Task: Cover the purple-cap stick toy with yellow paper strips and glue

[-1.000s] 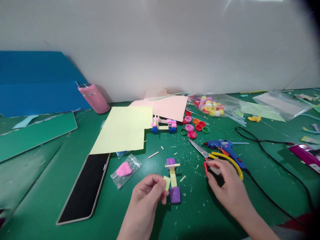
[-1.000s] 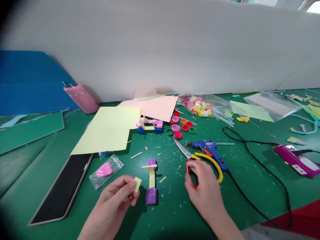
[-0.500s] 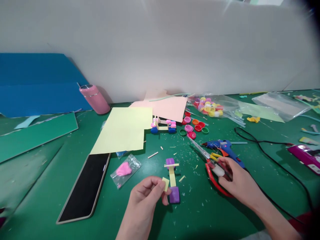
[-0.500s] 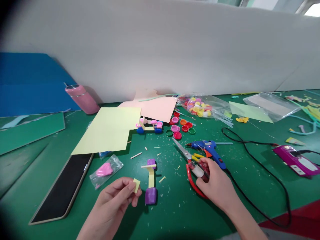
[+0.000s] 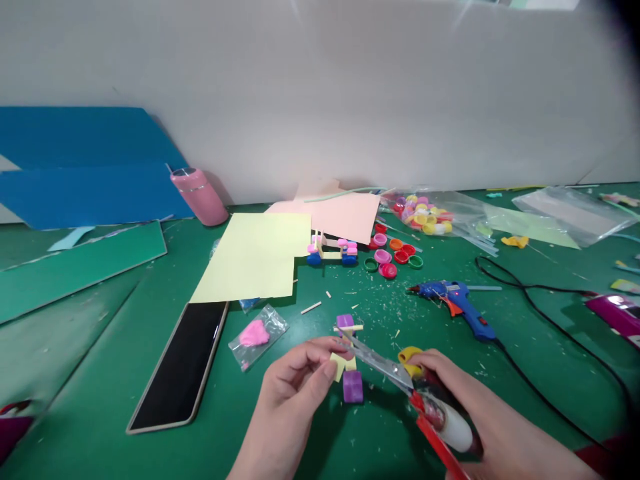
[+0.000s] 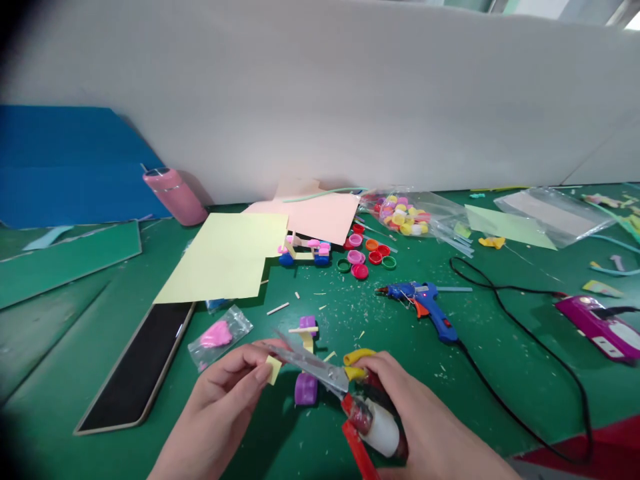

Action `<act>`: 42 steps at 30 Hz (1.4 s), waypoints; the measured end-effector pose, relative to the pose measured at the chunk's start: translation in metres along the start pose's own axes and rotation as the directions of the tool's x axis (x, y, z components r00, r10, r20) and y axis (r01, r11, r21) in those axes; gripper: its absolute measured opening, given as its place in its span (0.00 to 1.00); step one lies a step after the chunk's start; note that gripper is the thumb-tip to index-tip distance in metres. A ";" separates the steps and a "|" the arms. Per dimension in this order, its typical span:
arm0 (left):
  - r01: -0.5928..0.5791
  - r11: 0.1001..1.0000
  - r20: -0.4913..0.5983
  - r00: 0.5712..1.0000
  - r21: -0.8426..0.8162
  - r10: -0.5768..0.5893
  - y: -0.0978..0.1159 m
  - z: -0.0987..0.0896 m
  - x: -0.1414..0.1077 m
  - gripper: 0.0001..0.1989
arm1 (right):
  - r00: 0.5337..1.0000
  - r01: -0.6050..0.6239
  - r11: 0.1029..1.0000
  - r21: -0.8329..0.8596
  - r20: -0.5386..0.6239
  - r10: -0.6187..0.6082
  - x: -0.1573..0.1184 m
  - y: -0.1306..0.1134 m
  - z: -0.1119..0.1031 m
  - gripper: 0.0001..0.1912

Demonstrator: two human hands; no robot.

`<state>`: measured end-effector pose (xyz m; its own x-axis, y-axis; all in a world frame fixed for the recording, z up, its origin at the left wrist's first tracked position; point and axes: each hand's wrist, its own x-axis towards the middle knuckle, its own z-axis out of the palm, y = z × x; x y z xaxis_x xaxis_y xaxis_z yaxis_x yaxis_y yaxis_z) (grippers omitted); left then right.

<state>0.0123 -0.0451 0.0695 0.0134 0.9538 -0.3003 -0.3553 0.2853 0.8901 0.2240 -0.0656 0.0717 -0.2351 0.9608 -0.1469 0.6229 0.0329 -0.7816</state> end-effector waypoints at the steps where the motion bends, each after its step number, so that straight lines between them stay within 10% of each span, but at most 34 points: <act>1: -0.008 1.000 0.012 1.000 -0.002 0.008 0.000 -0.001 0.000 0.05 | 1.000 0.016 1.000 0.010 0.026 -0.016 0.000 0.000 -0.001 0.29; 6: -0.016 0.997 0.097 0.995 0.070 0.009 0.002 -0.002 0.001 0.06 | 0.966 -0.085 0.988 0.130 0.254 0.050 -0.001 0.004 -0.007 0.28; 17: 0.084 0.993 0.136 0.986 0.086 -0.095 0.003 -0.003 0.003 0.08 | 0.921 -0.312 0.918 0.247 0.316 0.228 -0.002 0.007 -0.010 0.29; 24: 0.117 0.988 0.135 0.982 0.104 -0.130 0.006 0.001 0.003 0.08 | 0.798 -0.545 0.765 0.343 0.492 0.348 -0.003 0.013 -0.008 0.30; 33: 0.100 0.990 0.144 0.983 0.096 -0.114 0.002 -0.002 0.002 0.08 | 0.864 -0.411 0.872 0.265 0.419 0.279 -0.001 0.005 -0.010 0.24; 42: 0.096 0.989 0.153 0.982 0.110 -0.112 0.002 -0.001 0.005 0.07 | 0.822 -0.478 0.838 0.263 0.470 0.321 0.000 0.006 -0.007 0.25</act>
<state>0.0110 -0.0401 0.0699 0.1961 0.9190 -0.3421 -0.2470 0.3839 0.8897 0.2328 -0.0640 0.0710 -0.3439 0.6712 -0.6566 0.4380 -0.5039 -0.7445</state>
